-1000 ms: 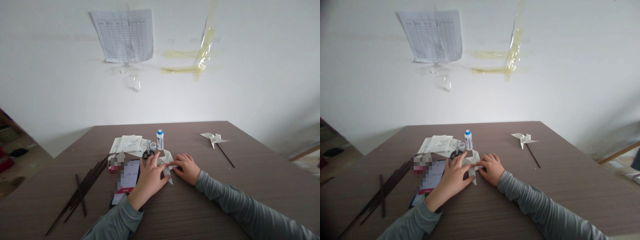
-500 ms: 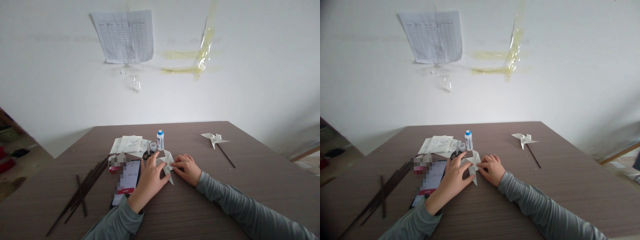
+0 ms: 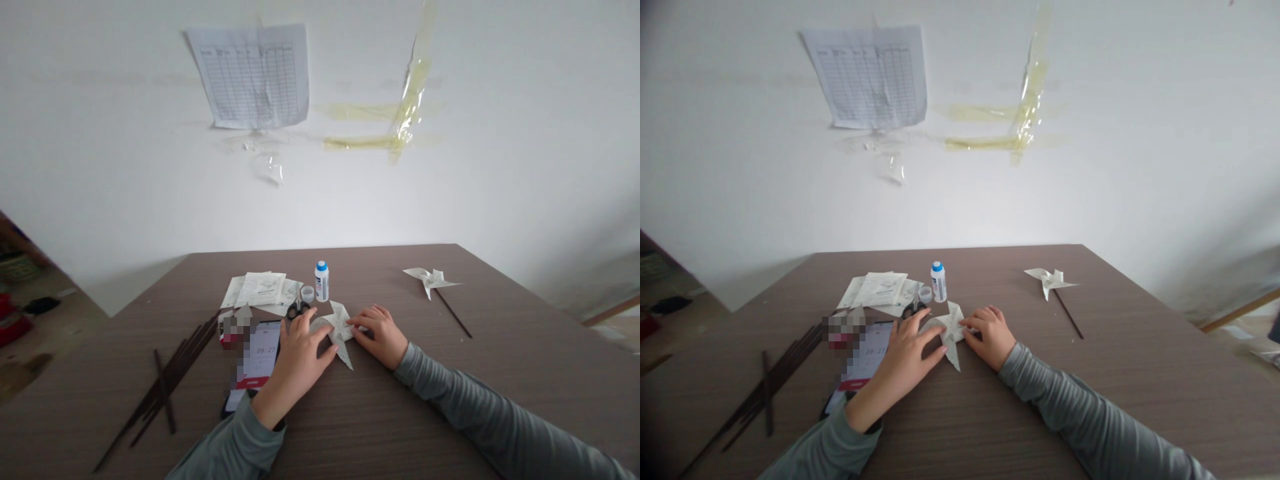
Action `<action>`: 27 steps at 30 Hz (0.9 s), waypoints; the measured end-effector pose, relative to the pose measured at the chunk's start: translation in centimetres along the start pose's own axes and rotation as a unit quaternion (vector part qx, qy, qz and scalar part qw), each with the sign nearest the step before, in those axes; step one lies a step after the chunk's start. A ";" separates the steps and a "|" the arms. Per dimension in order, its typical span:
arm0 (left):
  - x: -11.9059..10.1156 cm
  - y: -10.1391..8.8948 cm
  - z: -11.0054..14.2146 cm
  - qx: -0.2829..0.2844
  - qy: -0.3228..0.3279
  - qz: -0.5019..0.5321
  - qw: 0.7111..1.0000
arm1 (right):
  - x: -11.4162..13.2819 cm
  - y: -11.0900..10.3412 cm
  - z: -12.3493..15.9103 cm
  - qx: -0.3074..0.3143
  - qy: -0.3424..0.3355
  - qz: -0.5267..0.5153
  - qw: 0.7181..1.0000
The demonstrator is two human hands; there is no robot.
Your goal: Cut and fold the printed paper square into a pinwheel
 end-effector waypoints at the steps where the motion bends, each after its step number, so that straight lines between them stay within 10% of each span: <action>1: 0.0 -0.1 0.0 -0.002 0.003 0.000 1.000 | 0.0 -0.1 0.0 -0.001 -0.006 0.003 1.000; 27: 2.5 -3.6 -1.4 0.008 0.018 0.039 0.999 | -1.6 -0.2 -0.2 0.011 -0.033 0.006 0.999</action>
Point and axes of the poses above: each hand's wrist, its own z-axis away from the middle knuckle, its own y-axis out of the palm, x = y × z, the point moved 6 cm from there along -z, towards the middle knuckle, and after that the axes turned 6 degrees about z, right-handed, at the moved point
